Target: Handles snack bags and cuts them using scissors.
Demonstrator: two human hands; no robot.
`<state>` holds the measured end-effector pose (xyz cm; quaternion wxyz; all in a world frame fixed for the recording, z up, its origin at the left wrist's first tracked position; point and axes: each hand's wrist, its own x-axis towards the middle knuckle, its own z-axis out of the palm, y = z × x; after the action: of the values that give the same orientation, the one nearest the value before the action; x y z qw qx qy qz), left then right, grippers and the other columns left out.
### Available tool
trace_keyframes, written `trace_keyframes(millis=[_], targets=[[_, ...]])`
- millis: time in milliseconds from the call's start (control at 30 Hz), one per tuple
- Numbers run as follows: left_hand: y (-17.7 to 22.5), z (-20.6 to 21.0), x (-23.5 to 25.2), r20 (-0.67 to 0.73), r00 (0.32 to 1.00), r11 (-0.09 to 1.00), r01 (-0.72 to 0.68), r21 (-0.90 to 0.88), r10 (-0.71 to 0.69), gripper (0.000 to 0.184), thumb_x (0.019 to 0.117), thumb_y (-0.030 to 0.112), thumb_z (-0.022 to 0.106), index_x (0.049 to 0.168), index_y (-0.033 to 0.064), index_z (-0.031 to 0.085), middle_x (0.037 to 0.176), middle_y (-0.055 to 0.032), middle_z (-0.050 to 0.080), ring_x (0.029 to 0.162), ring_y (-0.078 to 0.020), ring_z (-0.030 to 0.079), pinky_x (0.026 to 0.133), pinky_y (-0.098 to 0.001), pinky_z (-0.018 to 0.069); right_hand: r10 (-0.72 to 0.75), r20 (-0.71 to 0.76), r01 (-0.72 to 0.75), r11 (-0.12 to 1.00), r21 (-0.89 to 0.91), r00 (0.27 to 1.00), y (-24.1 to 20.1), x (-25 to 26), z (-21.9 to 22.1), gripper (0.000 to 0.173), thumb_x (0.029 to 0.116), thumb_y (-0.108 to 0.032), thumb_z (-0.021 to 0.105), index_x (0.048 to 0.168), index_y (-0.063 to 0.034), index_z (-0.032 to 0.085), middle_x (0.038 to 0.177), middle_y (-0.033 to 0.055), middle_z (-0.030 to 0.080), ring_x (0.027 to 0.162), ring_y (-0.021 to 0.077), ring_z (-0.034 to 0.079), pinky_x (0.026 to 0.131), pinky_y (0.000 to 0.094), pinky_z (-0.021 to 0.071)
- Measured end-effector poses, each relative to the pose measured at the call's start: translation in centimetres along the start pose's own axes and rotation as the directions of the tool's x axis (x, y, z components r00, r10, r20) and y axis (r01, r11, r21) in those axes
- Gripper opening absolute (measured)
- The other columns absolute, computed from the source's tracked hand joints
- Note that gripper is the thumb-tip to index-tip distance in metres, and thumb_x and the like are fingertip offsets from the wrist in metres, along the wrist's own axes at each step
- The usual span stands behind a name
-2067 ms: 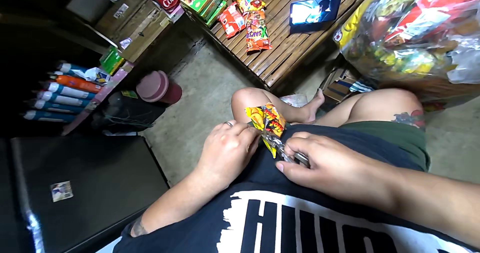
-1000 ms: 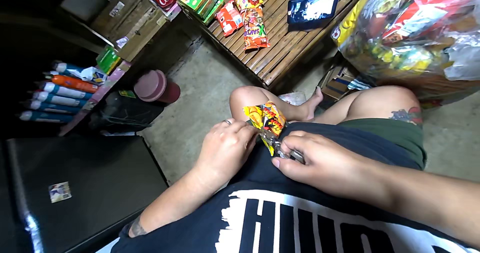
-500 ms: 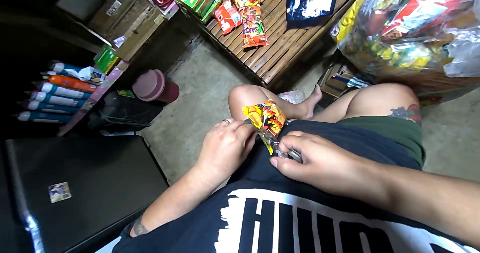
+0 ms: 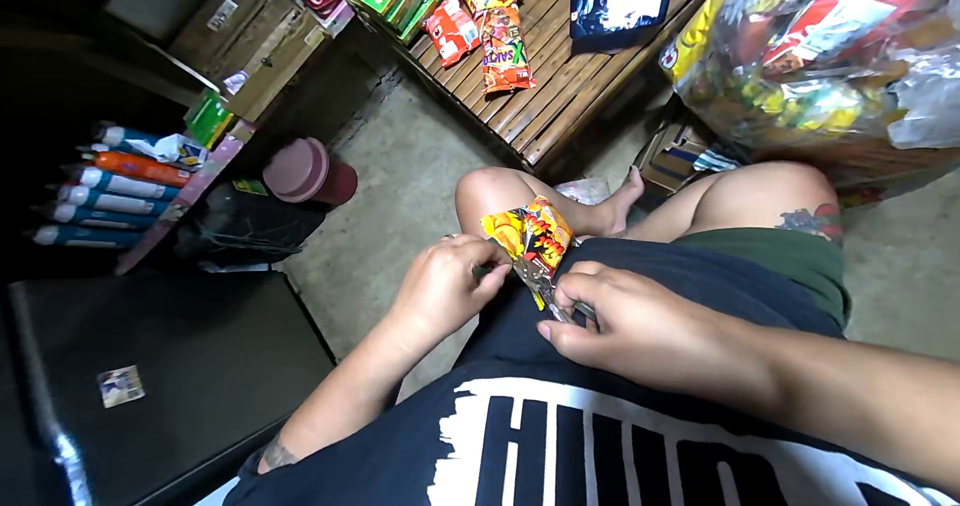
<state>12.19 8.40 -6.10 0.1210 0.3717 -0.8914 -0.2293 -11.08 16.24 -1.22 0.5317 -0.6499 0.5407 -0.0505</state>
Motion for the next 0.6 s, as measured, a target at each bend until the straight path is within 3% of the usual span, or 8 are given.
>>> trace_keyframes(millis=[300, 433, 600], targets=[[-1.2, 0.1, 0.6, 0.094, 0.982, 0.937, 0.185, -0.295, -0.164, 0.012, 0.0908, 0.023, 0.071, 0.091, 0.0123, 0.076, 0.087, 0.0047, 0.071, 0.078, 0.0027, 0.066, 0.069, -0.0158, 0.0546, -0.029, -0.026, 0.026, 0.993, -0.115, 0.999, 0.0, 0.2, 0.5, 0.041, 0.1016, -0.046, 0.055, 0.104, -0.0064, 0.065, 0.103, 0.0081, 0.055, 0.079, 0.013, 0.057, 0.069, 0.0283, 0.0488], [-1.6, 0.2, 1.1, 0.167, 0.949, 0.821, 0.315, -0.477, -0.267, 0.006, 0.0891, 0.016, 0.075, 0.093, 0.0109, 0.075, 0.083, 0.0072, 0.072, 0.076, 0.0018, 0.066, 0.07, -0.0182, 0.0561, -0.054, -0.068, 0.04, 0.98, -0.197, 0.996, 0.0, 0.2, 0.8, 0.044, 0.1019, -0.045, 0.054, 0.108, -0.003, 0.065, 0.108, 0.0132, 0.057, 0.087, 0.021, 0.062, 0.075, 0.0356, 0.0523], [-1.8, 1.4, 1.7, 0.198, 0.913, 0.62, 0.39, -0.681, -0.358, 0.005, 0.0881, 0.003, 0.074, 0.093, 0.0058, 0.074, 0.08, 0.0014, 0.072, 0.074, -0.0065, 0.068, 0.071, -0.0249, 0.059, -0.05, -0.099, 0.02, 0.959, -0.281, 0.994, 0.3, 0.7, 0.9, 0.049, 0.1024, -0.047, 0.053, 0.111, -0.0004, 0.064, 0.114, 0.0176, 0.059, 0.098, 0.0283, 0.065, 0.081, 0.042, 0.0542]])
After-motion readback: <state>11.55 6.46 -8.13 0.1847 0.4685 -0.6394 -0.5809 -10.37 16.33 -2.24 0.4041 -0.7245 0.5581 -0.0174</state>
